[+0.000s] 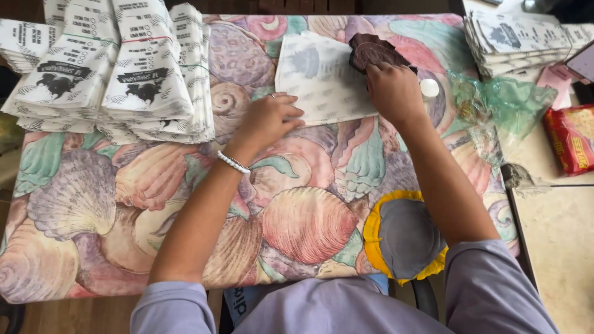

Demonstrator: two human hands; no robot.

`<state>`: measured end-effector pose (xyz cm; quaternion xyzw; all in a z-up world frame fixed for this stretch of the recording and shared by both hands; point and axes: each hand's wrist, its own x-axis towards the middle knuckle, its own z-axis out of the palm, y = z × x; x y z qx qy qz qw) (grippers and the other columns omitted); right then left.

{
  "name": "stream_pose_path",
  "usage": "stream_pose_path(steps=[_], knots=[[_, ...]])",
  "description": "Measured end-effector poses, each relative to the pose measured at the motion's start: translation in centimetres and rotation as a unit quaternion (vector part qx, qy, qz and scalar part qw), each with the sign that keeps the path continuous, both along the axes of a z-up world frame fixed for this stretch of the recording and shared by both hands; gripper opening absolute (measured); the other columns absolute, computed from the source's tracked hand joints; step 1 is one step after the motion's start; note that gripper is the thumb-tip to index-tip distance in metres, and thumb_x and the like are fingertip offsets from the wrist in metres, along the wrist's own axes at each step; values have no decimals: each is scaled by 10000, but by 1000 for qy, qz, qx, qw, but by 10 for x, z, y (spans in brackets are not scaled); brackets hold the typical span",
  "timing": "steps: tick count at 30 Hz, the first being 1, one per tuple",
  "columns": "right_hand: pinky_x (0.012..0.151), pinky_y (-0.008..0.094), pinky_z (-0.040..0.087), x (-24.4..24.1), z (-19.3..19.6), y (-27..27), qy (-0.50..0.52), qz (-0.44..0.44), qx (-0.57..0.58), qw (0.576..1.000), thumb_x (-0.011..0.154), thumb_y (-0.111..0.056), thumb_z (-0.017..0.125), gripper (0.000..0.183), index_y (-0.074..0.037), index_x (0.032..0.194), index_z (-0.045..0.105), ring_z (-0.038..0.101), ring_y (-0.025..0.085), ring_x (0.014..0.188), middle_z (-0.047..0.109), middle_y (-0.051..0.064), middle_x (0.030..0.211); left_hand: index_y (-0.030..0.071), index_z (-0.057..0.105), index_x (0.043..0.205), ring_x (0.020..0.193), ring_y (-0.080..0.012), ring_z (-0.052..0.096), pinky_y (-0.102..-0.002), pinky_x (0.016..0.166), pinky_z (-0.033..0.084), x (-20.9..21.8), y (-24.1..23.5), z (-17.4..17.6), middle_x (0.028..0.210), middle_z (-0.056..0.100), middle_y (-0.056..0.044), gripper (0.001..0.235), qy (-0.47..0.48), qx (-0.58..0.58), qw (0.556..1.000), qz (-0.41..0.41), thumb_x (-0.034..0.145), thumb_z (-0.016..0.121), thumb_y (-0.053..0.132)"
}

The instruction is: Folding printed paper wrappers into a triangular shape for food packaging

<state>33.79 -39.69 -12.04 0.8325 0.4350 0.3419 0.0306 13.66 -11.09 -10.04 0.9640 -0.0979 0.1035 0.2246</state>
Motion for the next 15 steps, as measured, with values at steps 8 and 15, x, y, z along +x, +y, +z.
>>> stream_pose_path(steps=[8,15], knots=[[852,427,587,-116,71,49,236,221,17,946,859,-117,773,281,-33,1127,788,747,328,1032,778,150,1082,288,685,1008,883,-233,745,-419,766,606,15,-7,-30,914,732,63,185,-136,27,989,52,1050,574,429],[642,449,562,-93,23,51,403,159,230,871,883,-146,802,136,-66,992,795,739,357,758,756,150,808,104,659,1164,1111,-306,677,-444,929,565,-1,4,-7,1142,682,-74,401,-265,-96,959,33,916,822,375]])
